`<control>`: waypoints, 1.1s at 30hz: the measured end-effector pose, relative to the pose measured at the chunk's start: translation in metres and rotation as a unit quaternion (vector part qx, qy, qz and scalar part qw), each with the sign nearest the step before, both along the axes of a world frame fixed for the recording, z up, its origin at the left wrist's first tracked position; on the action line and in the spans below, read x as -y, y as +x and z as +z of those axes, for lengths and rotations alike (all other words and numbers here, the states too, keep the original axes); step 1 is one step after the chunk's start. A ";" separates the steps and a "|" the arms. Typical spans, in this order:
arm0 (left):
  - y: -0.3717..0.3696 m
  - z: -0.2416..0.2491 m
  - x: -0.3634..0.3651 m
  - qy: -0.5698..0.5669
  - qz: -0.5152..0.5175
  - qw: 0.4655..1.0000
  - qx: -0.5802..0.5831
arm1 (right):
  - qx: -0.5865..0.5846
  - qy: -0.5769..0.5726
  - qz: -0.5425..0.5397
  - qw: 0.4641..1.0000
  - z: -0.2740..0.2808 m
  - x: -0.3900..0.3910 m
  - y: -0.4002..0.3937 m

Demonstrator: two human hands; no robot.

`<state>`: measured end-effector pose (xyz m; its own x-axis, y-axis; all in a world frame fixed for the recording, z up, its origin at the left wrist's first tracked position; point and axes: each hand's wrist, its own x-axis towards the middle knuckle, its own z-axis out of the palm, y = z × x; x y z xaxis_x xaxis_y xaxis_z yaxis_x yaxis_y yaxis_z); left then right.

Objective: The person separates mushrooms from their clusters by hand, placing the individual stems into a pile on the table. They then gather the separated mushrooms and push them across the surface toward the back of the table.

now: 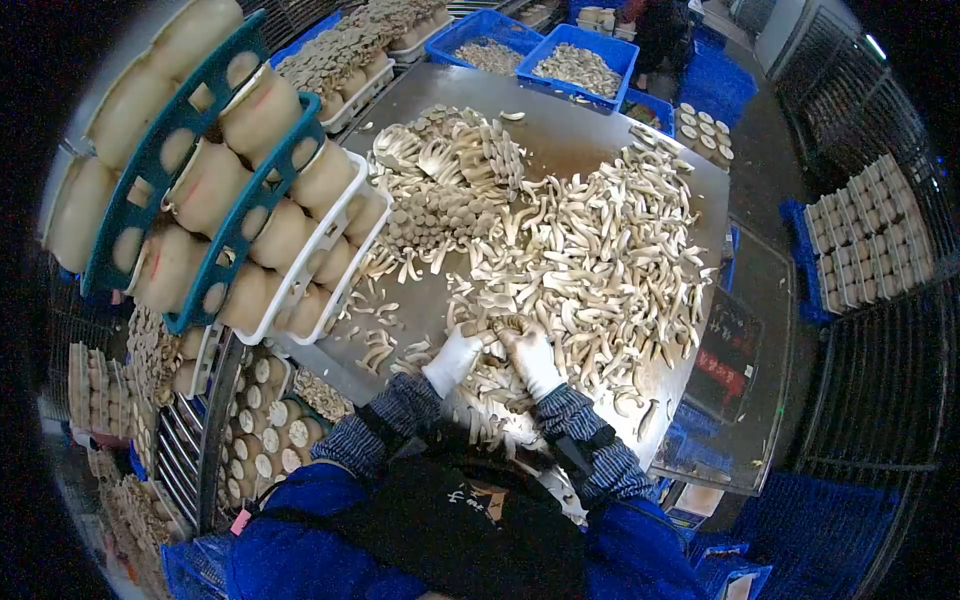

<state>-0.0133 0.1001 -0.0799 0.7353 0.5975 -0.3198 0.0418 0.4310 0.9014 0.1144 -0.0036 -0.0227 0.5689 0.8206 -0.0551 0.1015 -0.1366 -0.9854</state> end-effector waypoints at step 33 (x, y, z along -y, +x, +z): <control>0.111 -0.048 -0.142 -0.127 0.123 0.984 -0.022 | 0.251 -0.148 0.227 0.929 -0.116 -0.188 0.147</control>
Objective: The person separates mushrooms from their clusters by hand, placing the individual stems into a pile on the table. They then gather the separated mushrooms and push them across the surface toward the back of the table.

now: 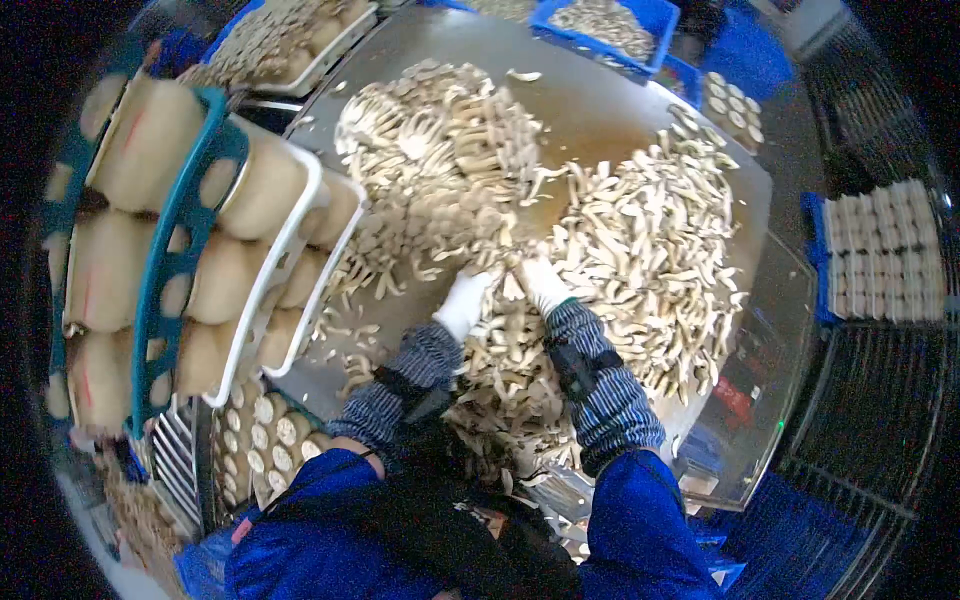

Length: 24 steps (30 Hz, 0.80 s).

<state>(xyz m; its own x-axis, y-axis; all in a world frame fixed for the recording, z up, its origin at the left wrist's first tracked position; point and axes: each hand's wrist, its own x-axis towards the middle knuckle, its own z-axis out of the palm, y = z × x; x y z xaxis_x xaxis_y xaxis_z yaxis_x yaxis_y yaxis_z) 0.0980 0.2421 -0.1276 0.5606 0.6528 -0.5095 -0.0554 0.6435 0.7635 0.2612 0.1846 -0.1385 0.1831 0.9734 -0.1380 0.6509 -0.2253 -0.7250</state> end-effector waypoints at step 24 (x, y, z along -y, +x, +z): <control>-0.035 0.082 0.043 0.398 -0.151 0.885 -0.188 | -0.166 0.045 -0.326 0.930 0.125 0.094 -0.041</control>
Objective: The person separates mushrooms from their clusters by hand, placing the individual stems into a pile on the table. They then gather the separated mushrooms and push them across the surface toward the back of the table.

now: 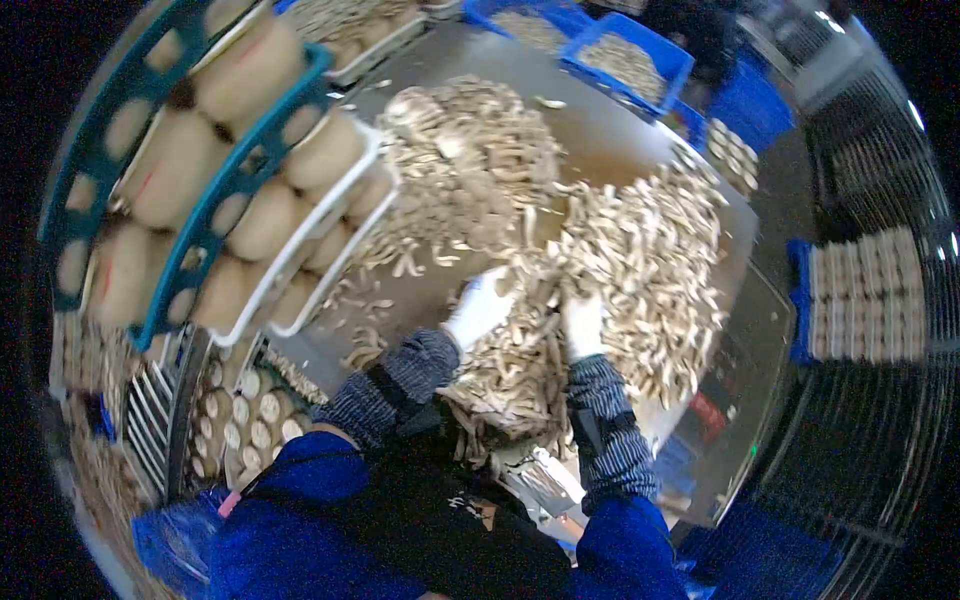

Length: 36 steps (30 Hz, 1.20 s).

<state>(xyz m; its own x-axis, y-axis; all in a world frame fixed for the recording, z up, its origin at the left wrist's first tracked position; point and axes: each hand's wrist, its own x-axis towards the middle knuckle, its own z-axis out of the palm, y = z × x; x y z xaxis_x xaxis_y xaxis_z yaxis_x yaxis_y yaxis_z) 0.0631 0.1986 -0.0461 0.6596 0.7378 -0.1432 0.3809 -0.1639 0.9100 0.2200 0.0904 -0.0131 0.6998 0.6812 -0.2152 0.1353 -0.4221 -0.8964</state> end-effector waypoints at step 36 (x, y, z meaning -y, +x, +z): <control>-0.173 -0.062 -0.094 0.050 0.285 0.926 -0.243 | 0.220 -0.011 0.128 0.967 -0.048 0.079 -0.109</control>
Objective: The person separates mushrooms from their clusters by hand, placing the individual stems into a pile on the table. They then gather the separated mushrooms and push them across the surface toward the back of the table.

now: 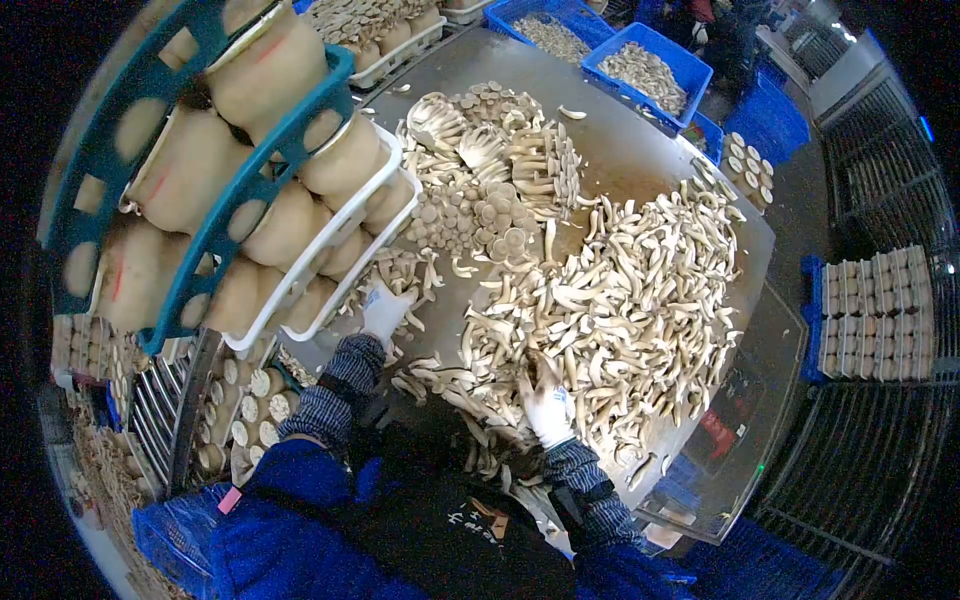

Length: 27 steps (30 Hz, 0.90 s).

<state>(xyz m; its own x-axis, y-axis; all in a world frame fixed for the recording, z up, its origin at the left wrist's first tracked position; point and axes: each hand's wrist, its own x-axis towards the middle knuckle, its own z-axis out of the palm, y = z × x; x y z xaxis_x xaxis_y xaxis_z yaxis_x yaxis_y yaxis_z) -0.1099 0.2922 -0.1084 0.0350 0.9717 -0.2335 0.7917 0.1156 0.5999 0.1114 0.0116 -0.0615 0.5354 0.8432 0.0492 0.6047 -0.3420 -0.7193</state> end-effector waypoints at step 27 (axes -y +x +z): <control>0.090 0.045 0.171 -0.297 -0.250 0.762 0.518 | -0.271 0.025 -0.010 0.962 0.007 0.003 0.003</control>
